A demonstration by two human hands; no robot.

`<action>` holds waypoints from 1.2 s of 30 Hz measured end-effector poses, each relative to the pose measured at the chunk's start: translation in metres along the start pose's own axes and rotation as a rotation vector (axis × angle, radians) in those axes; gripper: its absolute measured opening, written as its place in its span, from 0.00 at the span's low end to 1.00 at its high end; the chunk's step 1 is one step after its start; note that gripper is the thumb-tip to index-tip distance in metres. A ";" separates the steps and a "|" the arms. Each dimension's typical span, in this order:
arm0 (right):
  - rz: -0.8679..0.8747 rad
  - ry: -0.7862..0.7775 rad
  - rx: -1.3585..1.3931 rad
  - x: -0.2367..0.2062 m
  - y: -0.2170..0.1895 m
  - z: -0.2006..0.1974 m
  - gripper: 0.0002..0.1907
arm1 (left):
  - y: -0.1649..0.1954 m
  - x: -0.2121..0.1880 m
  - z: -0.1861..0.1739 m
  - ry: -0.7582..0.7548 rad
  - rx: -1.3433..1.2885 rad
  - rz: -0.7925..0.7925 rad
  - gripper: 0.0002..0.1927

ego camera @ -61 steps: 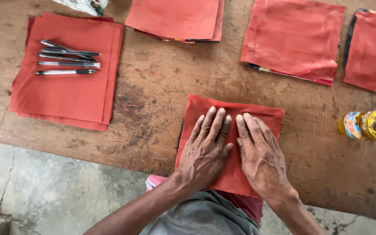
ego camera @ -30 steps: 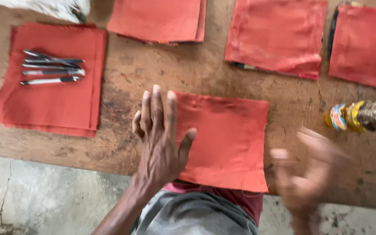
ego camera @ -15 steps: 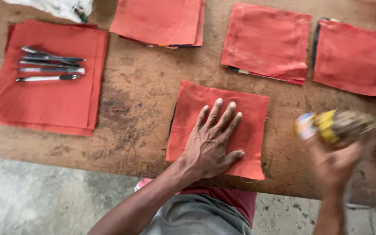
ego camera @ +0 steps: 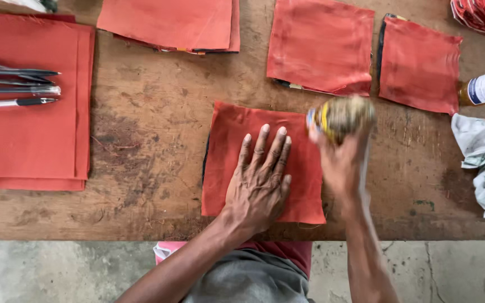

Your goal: The person folds red fabric squares on a wooden table, aligning the edges and smoothing the fabric flat with both hands. They occasionally rub a bottle over a folded piece, then set the finished square aside with other folded pieces.

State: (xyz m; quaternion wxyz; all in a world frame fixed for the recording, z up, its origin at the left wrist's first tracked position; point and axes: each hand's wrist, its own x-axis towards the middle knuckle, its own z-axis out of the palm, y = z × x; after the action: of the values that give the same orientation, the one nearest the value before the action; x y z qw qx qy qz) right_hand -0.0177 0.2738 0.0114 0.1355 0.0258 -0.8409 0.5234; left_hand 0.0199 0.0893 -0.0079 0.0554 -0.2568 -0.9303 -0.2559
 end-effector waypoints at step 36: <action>-0.099 -0.101 -0.025 0.013 0.030 0.039 0.40 | -0.011 -0.015 0.016 -0.094 0.189 0.130 0.32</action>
State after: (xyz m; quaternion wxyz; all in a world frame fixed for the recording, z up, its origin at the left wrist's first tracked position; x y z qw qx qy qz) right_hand -0.0436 0.2541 -0.0274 0.1189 0.0920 -0.8507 0.5037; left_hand 0.0276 0.0828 -0.0303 0.0520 -0.3221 -0.9332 -0.1504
